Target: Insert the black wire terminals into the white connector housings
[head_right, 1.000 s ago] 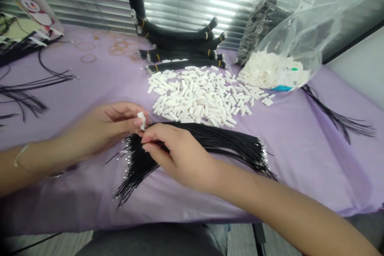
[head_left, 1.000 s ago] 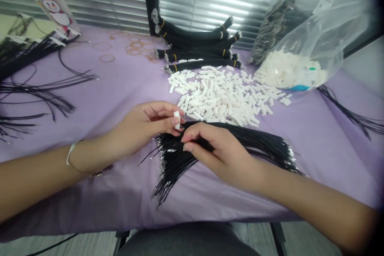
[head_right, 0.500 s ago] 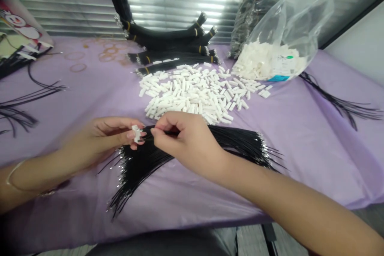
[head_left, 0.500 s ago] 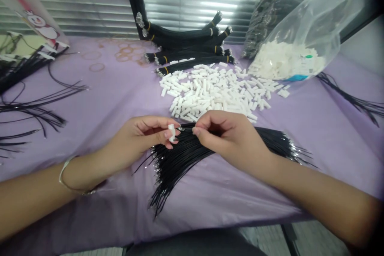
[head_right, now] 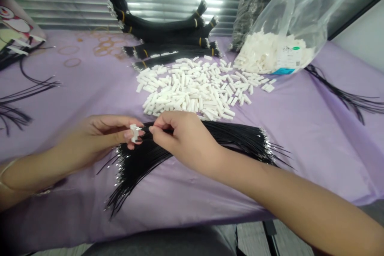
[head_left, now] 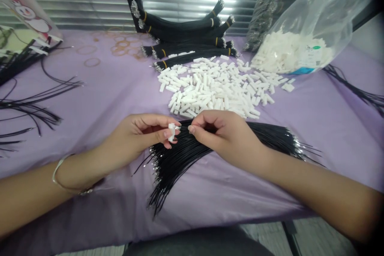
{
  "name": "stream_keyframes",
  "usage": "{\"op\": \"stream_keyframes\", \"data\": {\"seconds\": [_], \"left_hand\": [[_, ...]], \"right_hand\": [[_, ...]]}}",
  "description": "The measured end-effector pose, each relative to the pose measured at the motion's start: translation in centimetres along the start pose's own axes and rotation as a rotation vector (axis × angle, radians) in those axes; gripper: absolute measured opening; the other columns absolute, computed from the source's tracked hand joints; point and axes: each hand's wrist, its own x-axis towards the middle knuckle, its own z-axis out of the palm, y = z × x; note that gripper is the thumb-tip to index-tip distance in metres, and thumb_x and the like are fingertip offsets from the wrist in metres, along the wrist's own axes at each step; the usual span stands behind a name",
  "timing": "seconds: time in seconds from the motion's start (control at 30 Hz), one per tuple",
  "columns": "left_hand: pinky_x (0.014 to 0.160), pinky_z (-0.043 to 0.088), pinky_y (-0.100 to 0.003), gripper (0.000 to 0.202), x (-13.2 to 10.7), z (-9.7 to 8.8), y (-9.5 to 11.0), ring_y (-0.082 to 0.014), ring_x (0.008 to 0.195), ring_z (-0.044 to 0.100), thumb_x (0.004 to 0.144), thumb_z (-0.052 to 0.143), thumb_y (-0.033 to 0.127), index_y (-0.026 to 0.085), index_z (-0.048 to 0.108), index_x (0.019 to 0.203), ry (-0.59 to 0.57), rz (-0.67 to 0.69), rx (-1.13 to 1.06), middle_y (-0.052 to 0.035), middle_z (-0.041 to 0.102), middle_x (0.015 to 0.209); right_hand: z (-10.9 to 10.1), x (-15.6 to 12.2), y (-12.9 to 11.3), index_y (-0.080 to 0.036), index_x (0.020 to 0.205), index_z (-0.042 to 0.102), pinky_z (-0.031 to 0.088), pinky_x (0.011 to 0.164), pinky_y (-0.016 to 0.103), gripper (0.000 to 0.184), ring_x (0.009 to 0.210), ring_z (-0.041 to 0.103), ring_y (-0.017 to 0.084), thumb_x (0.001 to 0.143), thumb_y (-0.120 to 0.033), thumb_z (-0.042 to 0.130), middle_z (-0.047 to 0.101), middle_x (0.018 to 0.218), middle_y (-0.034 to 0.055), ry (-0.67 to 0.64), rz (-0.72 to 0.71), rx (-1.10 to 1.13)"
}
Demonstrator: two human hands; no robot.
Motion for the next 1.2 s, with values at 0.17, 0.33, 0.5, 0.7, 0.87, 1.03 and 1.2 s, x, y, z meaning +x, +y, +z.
{"op": "stream_keyframes", "data": {"seconds": [0.17, 0.33, 0.5, 0.7, 0.87, 1.03, 1.2], "left_hand": [[0.059, 0.05, -0.014, 0.011, 0.18, 0.08, 0.11, -0.0063, 0.064, 0.058, 0.077, 0.067, 0.016, 0.015, 0.07, 0.087, 0.003, -0.014, 0.001, -0.0001, 0.067, 0.074], [0.06, 0.05, -0.014, 0.012, 0.26, -0.04, 0.03, -0.0061, 0.064, 0.059, 0.078, 0.067, 0.017, 0.014, 0.069, 0.089, -0.003, -0.04, 0.01, -0.0009, 0.067, 0.076], [0.061, 0.05, -0.014, 0.012, 0.14, -0.04, 0.12, -0.0063, 0.065, 0.059, 0.078, 0.066, 0.016, 0.013, 0.068, 0.089, 0.0, -0.045, 0.004, -0.0008, 0.067, 0.077], [0.061, 0.05, -0.014, 0.01, 0.19, 0.05, 0.28, -0.0064, 0.066, 0.059, 0.079, 0.065, 0.014, 0.013, 0.068, 0.088, -0.017, -0.021, 0.002, -0.0004, 0.067, 0.077], [0.058, 0.051, -0.014, 0.009, 0.3, 0.04, 0.21, -0.0071, 0.064, 0.059, 0.077, 0.067, 0.015, 0.015, 0.069, 0.085, -0.014, -0.008, 0.014, -0.0006, 0.067, 0.075], [0.057, 0.051, -0.014, 0.008, 0.36, 0.25, 0.32, -0.0067, 0.062, 0.059, 0.077, 0.066, 0.014, 0.014, 0.069, 0.084, 0.004, -0.011, 0.028, -0.0003, 0.066, 0.072], [0.057, 0.051, -0.013, 0.008, 0.24, 0.23, 0.37, -0.0062, 0.062, 0.059, 0.078, 0.065, 0.014, 0.014, 0.069, 0.085, -0.013, 0.001, 0.044, -0.0002, 0.066, 0.072]], "right_hand": [[-0.04, 0.0, 0.01, -0.013, 0.069, 0.059, 0.032, 0.048, 0.016, 0.017, 0.053, 0.042, 0.004, 0.083, -0.021, 0.054, 0.051, 0.058, -0.0046, -0.01, 0.026, 0.036], [0.05, 0.09, 0.01, -0.012, 0.069, 0.059, 0.033, 0.048, 0.015, 0.015, 0.053, 0.043, 0.003, 0.082, -0.019, 0.054, 0.052, 0.058, -0.0047, -0.005, 0.016, 0.049], [0.19, 0.09, 0.03, -0.012, 0.069, 0.059, 0.033, 0.048, 0.015, 0.016, 0.053, 0.042, 0.003, 0.082, -0.018, 0.054, 0.052, 0.058, -0.0046, -0.008, 0.013, 0.046], [0.21, 0.12, 0.03, -0.012, 0.068, 0.059, 0.033, 0.047, 0.015, 0.015, 0.052, 0.042, 0.003, 0.081, -0.018, 0.055, 0.052, 0.057, -0.0051, -0.008, 0.04, 0.052], [0.12, 0.0, 0.0, -0.012, 0.068, 0.059, 0.033, 0.047, 0.014, 0.014, 0.052, 0.042, 0.003, 0.08, -0.018, 0.055, 0.052, 0.057, -0.0053, -0.006, 0.046, 0.068], [0.1, 0.08, -0.15, -0.012, 0.065, 0.058, 0.031, 0.045, 0.014, 0.013, 0.05, 0.04, 0.002, 0.078, -0.015, 0.056, 0.049, 0.054, -0.0061, -0.005, 0.066, 0.078], [0.08, 0.04, -0.22, -0.013, 0.063, 0.058, 0.029, 0.044, 0.013, 0.013, 0.049, 0.039, 0.002, 0.076, -0.015, 0.057, 0.048, 0.052, -0.0066, -0.002, 0.086, 0.083]]}}
